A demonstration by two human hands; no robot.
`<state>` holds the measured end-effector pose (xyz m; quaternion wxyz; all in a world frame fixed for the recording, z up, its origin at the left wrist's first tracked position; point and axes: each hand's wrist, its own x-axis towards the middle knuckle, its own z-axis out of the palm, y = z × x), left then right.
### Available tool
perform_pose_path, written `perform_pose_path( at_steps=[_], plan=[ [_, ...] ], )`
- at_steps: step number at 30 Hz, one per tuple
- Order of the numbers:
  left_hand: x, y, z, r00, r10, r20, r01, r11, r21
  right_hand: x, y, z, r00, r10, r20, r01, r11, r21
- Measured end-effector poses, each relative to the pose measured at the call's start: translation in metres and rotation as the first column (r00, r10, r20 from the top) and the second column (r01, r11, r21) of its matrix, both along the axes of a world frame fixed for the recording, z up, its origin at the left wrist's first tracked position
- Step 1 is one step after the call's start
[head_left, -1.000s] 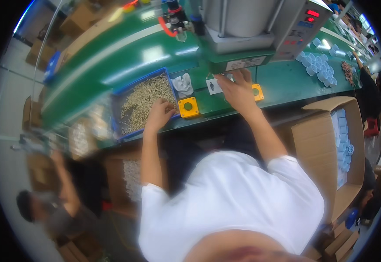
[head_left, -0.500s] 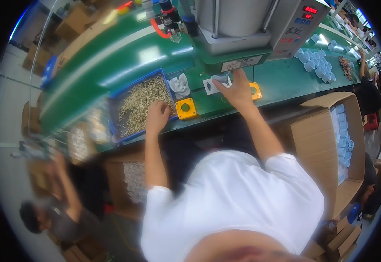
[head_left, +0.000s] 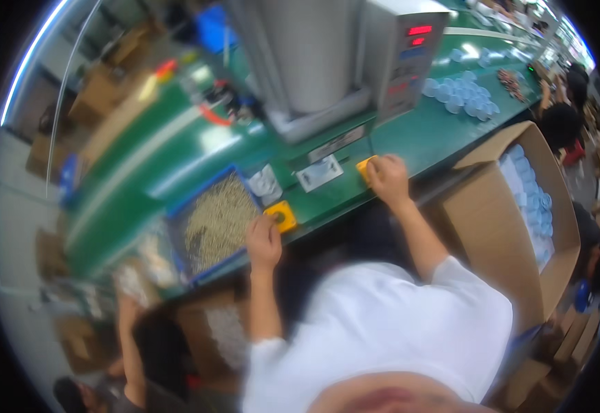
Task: Assembling small electronic components using a specialized press machine and then packaging them into a box.
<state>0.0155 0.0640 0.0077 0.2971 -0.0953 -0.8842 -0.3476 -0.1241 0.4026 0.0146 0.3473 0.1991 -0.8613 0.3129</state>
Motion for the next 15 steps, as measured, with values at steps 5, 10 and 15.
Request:
perform_pose_path(
  at_steps=[5, 10, 15],
  plan=[
    [-0.006, 0.005, 0.012, 0.999, 0.026, -0.046, -0.035, 0.973, -0.227, 0.013, 0.0, 0.012, 0.99, -0.02, -0.136, 0.026, 0.999, 0.041],
    [-0.021, 0.006, 0.023, 0.995, -0.093, -0.046, 0.073, 0.944, -0.321, 0.005, 0.002, 0.007, 0.99, -0.086, -0.111, 0.096, 0.991, 0.089],
    [-0.022, -0.022, 0.016, 0.988, -0.081, -0.133, 0.072, 0.995, -0.067, -0.004, 0.0, -0.001, 0.999, -0.052, -0.004, 0.05, 0.989, -0.141]
  ],
)
